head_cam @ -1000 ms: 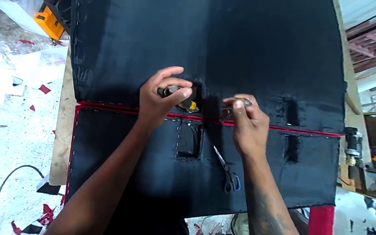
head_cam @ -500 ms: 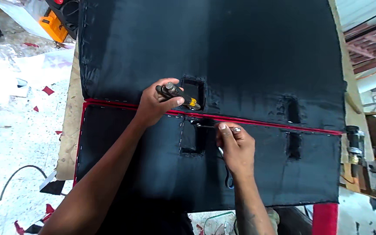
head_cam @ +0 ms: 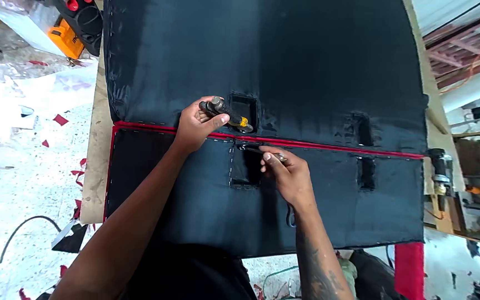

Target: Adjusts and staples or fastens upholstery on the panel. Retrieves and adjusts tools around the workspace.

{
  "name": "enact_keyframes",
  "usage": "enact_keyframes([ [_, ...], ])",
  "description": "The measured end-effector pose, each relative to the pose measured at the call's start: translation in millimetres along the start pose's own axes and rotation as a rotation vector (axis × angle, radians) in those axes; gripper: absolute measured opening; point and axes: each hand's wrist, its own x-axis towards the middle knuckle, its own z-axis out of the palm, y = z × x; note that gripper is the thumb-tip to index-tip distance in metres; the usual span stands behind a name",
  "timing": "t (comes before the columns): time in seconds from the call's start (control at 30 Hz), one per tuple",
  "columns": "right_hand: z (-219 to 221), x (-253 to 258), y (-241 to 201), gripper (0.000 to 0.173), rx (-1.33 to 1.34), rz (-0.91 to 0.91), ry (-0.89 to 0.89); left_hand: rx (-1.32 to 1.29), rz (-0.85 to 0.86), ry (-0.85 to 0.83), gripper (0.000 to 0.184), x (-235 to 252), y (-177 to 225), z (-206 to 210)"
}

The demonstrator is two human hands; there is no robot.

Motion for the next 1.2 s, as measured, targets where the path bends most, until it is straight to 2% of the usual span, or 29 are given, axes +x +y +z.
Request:
enact_keyframes([
  [0.17,8,-3,5,0.019,-0.029,-0.061,0.089,0.005,0.027,0.026,0.055,-2,0,1],
  [0.23,11,-3,9,0.018,-0.091,-0.122,0.108,0.189,0.016,0.135,0.06,-11,6,2],
  [0.27,10,-4,10,0.018,-0.123,-0.146,0.099,0.33,0.006,0.229,0.056,-22,11,5],
  [0.33,4,-6,14,0.019,-0.145,-0.175,0.058,0.572,-0.01,0.347,0.034,-52,21,16],
  [0.37,1,-6,18,0.02,-0.138,-0.185,0.046,0.674,-0.005,0.29,0.025,-68,23,25],
  [0.43,-2,-8,27,0.021,-0.086,-0.182,0.047,0.862,0.021,0.04,0.016,-90,16,45],
  [0.5,1,-7,29,0.02,0.002,-0.142,0.067,1.02,0.089,-0.066,0.013,-90,-1,60],
  [0.67,20,-4,21,0.013,0.137,-0.079,0.265,1.331,0.033,-0.027,0.04,-50,-28,73],
  [0.73,25,-3,28,0.013,0.235,-0.032,0.318,1.394,0.001,0.006,0.041,-46,-33,77],
  [0.87,23,-6,54,0.021,0.595,0.275,0.342,1.439,-0.007,0.025,0.04,-45,-37,85],
  [0.93,23,-3,52,0.021,0.713,0.33,0.336,1.448,0.012,0.046,0.04,-45,-39,84],
  [1.0,23,-6,49,0.021,0.723,0.281,0.32,1.456,0.013,0.04,0.041,-47,-39,85],
  [1.2,23,-10,39,0.016,0.469,0.04,0.286,1.49,-0.02,0.034,0.043,-44,-39,88],
])
